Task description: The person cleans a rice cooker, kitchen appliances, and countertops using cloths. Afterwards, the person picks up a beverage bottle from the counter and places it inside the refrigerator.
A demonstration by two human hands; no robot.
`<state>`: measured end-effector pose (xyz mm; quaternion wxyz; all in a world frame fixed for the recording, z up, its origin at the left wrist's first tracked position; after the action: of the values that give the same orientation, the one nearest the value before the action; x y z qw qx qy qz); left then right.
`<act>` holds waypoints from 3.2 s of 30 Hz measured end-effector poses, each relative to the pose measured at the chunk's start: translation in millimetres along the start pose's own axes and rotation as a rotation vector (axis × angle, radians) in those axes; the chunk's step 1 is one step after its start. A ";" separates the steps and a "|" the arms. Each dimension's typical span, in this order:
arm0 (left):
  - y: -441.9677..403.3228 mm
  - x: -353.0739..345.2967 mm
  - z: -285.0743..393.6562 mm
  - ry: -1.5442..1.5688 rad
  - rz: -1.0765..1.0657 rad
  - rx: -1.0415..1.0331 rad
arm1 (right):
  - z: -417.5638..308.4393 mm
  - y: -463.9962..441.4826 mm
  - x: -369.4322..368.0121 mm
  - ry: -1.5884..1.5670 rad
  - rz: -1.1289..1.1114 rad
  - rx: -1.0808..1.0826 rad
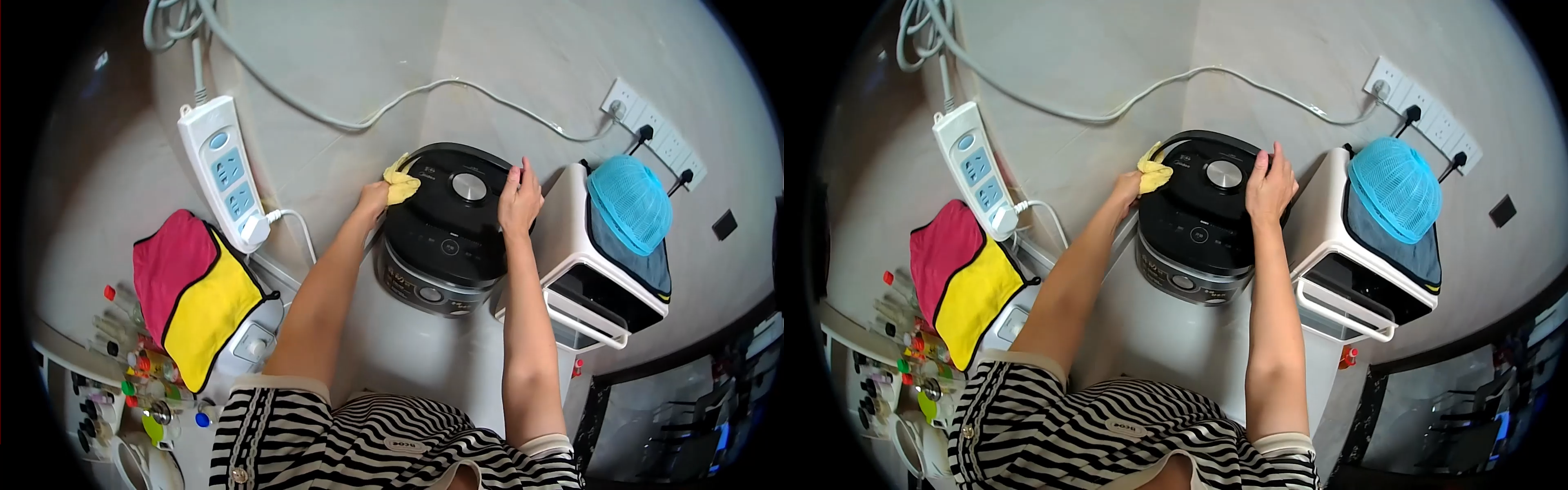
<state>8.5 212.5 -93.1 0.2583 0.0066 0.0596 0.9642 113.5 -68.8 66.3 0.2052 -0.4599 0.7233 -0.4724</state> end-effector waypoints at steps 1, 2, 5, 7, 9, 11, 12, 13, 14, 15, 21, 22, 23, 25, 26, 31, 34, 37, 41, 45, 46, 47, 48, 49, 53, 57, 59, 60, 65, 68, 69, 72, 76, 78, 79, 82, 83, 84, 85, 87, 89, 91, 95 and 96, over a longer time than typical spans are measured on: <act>-2.7 -1.9 -10.3 0.030 0.009 0.036 | 3.5 -0.5 -3.6 -0.014 -0.056 0.047; -9.1 -6.4 -23.6 0.060 0.015 0.071 | 7.0 0.8 -5.9 0.006 -0.063 0.072; -38.2 2.0 -120.7 0.052 0.199 0.206 | 18.1 1.0 -11.9 0.085 -0.092 0.103; -2.1 19.1 -121.8 -0.034 0.236 0.314 | 27.4 -0.1 -19.7 0.219 -0.124 0.097; 32.3 36.7 -111.6 -0.064 0.267 0.342 | 36.4 0.0 -31.0 0.290 -0.206 0.045; 25.0 42.3 -138.2 -0.094 0.305 0.295 | 49.8 2.6 -41.2 0.317 -0.243 0.037; 44.7 45.0 -120.0 -0.005 0.252 0.261 | 56.7 4.5 -45.1 0.335 -0.271 0.026; 55.2 50.3 -116.7 -0.080 0.277 0.282 | 66.7 7.1 -48.7 0.351 -0.340 -0.038; 60.4 53.6 -117.5 -0.151 0.301 0.300 | 79.1 11.4 -53.5 0.367 -0.403 -0.115; 65.0 54.7 -122.1 -0.146 0.309 0.305 | 87.6 11.2 -59.1 0.314 -0.446 -0.172; 54.1 46.9 -125.2 0.095 0.439 0.091 | 138.7 11.8 -68.2 0.270 -0.514 -0.248; 57.8 47.3 -91.4 0.090 0.453 -0.009 | 127.7 12.4 -59.6 0.246 -0.448 -0.191; 60.8 46.5 -60.0 0.083 0.467 -0.106 | 98.4 11.4 -40.4 0.115 -0.301 -0.199; 54.1 30.2 -0.9 0.069 0.413 -0.402 | 45.4 17.2 -4.5 -0.102 -0.172 -0.153; 58.1 22.6 37.8 -0.164 0.383 -0.557 | 20.1 22.8 14.1 -0.210 -0.124 -0.142; 16.3 -41.0 73.1 -0.703 -0.142 -0.579 | 0.3 76.8 68.7 -0.280 -0.145 -0.183; 14.1 -38.2 62.4 -0.664 -0.111 -0.448 | 11.3 110.1 106.9 -0.245 -0.134 -0.153; 35.0 -10.9 50.0 -0.516 0.067 -0.421 | 37.7 152.8 147.1 -0.113 -0.178 -0.159; 82.3 32.8 14.4 0.055 0.278 -0.317 | 67.6 204.0 175.1 -0.002 -0.257 -0.142; 133.0 44.4 -44.8 -0.034 0.582 -0.647 | 16.4 177.4 155.9 -0.097 -0.246 -0.061; 142.6 45.0 -58.2 -0.060 0.612 -0.665 | -2.4 168.2 146.5 -0.090 -0.255 -0.021; 146.0 45.7 -70.6 -0.115 0.593 -0.659 | -13.2 166.1 135.5 -0.075 -0.258 0.002; 148.9 49.3 -83.4 -0.168 0.579 -0.650 | -23.3 169.0 124.9 -0.053 -0.263 0.084; 149.6 52.4 -103.9 -0.242 0.512 -0.541 | -29.8 175.3 115.6 -0.009 -0.273 0.102; 162.1 67.5 -160.8 -0.470 0.298 -0.502 | -31.4 194.7 89.6 0.117 -0.170 0.210; 172.9 68.6 -163.4 -0.458 0.350 -0.588 | -26.1 200.2 88.5 0.103 -0.139 0.261; 172.2 67.7 -162.5 -0.464 0.354 -0.562 | -24.1 202.7 86.7 0.106 -0.111 0.274; 171.4 67.3 -164.9 -0.462 0.351 -0.572 | -24.6 202.6 86.4 0.107 -0.096 0.281; 158.1 77.2 -181.8 -0.364 0.406 -0.416 | -31.6 185.8 95.4 0.100 -0.114 0.268; 146.8 89.3 -195.5 -0.159 0.497 -0.079 | -54.2 145.4 100.5 0.045 -0.114 0.261; 146.1 91.4 -196.0 -0.033 0.531 -0.006 | -58.1 127.1 97.0 0.077 -0.107 0.280; 135.7 97.0 -193.9 0.091 0.582 -0.029 | -70.9 65.7 82.6 0.078 -0.007 0.377; 131.4 93.8 -172.1 0.127 0.566 -0.106 | -72.2 -7.9 57.4 0.069 0.077 0.373; 132.7 94.9 -164.5 0.067 0.559 -0.131 | -70.8 -36.3 47.5 0.143 0.198 0.465; 132.8 95.9 -163.8 0.019 0.562 -0.148 | -68.7 -47.8 45.3 0.177 0.248 0.450; 133.9 96.0 -154.8 0.070 0.581 -0.145 | -64.1 -69.4 35.5 0.317 0.280 0.437; 136.3 94.9 -149.6 0.114 0.583 -0.135 | -52.6 -73.4 30.1 0.300 0.253 0.424; 134.8 94.3 -146.8 0.160 0.581 -0.126 | -46.8 -73.0 28.6 0.224 0.220 0.428; 126.9 92.0 -146.9 0.204 0.578 -0.170 | -46.6 -68.1 30.7 0.180 0.205 0.421; 117.6 89.1 -141.4 0.163 0.598 -0.236 | -39.7 -51.6 38.2 0.077 0.137 0.385; 109.8 84.3 -134.4 0.177 0.600 -0.283 | -14.1 -24.9 40.1 -0.046 0.029 0.295; 102.5 79.3 -136.0 0.149 0.581 -0.270 | -2.0 6.2 46.9 -0.101 -0.062 0.193; 90.1 70.0 -160.8 0.144 0.555 -0.215 | 35.4 70.5 58.3 -0.148 -0.234 -0.089; 90.0 69.6 -160.1 0.134 0.556 -0.208 | 31.9 88.5 67.9 -0.185 -0.252 -0.144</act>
<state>-103.5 152.0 -242.7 -0.0207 -0.0674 -0.0264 0.9972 61.7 -131.3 -16.5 0.1766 -0.6022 0.6698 -0.3970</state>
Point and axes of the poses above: each hand's wrist, its own y-axis away from the middle knuckle, its own x-axis out of the back of the hand, z = x × y, the point moved 7 cm from there along -y, towards the middle knuckle, and after that the axes turned 15 degrees about z, right-handed, at the moved point
